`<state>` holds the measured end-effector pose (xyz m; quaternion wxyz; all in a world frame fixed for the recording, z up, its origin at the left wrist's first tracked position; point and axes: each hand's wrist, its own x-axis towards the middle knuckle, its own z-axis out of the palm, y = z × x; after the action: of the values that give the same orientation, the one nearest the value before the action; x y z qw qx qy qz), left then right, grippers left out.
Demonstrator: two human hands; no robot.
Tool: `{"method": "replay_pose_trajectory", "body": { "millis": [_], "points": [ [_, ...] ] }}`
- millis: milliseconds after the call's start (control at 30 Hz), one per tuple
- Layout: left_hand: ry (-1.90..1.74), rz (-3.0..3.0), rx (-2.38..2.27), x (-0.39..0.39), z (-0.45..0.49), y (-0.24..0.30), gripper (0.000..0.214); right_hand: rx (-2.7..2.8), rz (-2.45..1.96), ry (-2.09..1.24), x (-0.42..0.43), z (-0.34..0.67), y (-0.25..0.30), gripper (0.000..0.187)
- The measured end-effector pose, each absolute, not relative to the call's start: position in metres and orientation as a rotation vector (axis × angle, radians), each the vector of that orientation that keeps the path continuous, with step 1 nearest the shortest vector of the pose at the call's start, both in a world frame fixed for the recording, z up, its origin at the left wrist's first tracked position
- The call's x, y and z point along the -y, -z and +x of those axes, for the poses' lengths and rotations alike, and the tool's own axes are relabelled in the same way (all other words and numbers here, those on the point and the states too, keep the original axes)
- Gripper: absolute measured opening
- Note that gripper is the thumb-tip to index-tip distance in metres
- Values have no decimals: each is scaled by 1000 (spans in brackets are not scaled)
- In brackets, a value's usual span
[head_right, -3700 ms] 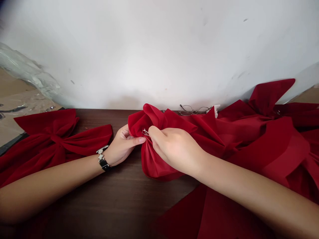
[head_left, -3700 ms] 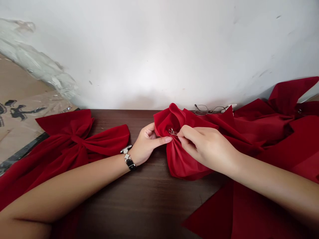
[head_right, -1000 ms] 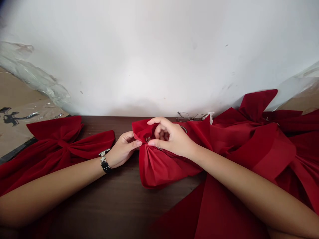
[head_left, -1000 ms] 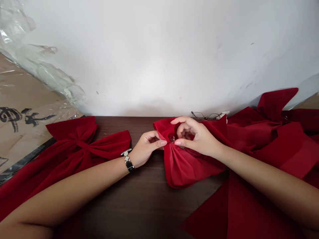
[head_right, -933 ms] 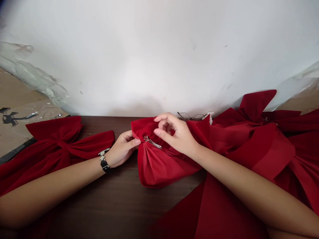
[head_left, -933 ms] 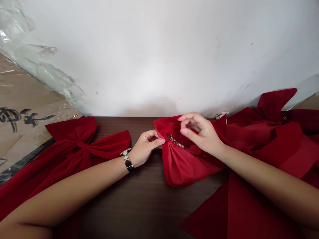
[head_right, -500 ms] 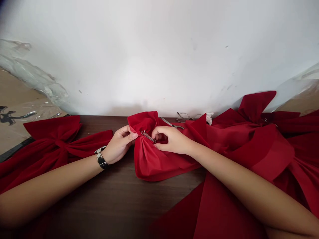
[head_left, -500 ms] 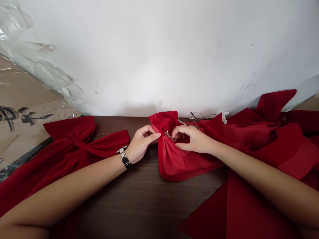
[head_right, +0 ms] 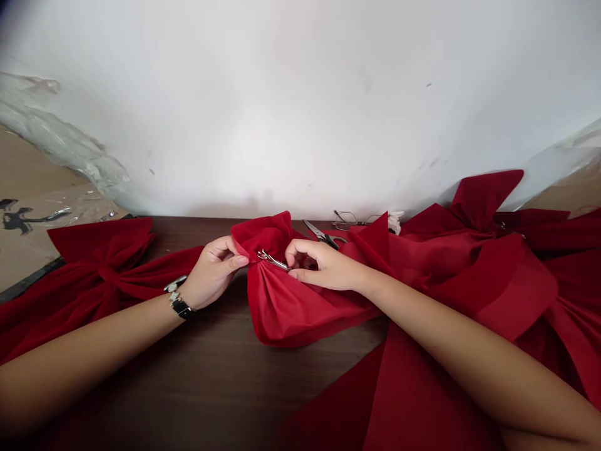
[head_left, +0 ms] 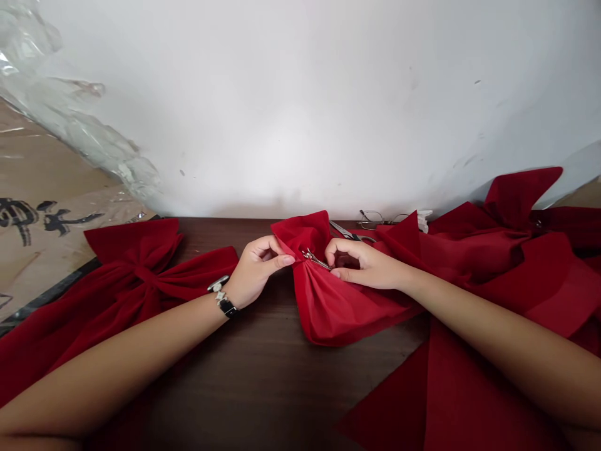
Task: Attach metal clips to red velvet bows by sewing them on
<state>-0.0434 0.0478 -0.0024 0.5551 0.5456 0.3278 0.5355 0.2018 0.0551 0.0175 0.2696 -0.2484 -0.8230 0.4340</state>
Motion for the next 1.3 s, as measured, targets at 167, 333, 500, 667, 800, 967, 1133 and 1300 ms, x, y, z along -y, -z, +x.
{"method": "replay_pose_trajectory", "body": {
  "millis": [167,333,500,667,800,967,1133,1300],
  "points": [
    [-1198,1314,-781,-43,-39,4,33,2288,-677,-1089,-53,198,-12,15],
    [-1168,1384,-805,-43,-40,3,34,2308,-657,-992,-52,196,-10,9],
    [-1255,1370,-808,-48,-42,2,28,2209,-708,-835,-51,197,-10,8],
    [-1325,1160,-733,-60,-49,-13,30,2044,-797,-626,-54,199,-4,10],
    [-1389,998,-682,-62,-56,-40,31,2044,-844,-491,-53,196,2,12],
    [-1372,1076,-690,-53,-59,-75,29,2123,-769,-414,-49,193,4,8],
    [-1252,1160,-602,-41,-64,-87,32,2101,-818,-341,-50,192,6,11],
    [-286,1324,-511,-6,-48,-79,29,2118,-830,-366,-51,193,9,10]
  ]
}}
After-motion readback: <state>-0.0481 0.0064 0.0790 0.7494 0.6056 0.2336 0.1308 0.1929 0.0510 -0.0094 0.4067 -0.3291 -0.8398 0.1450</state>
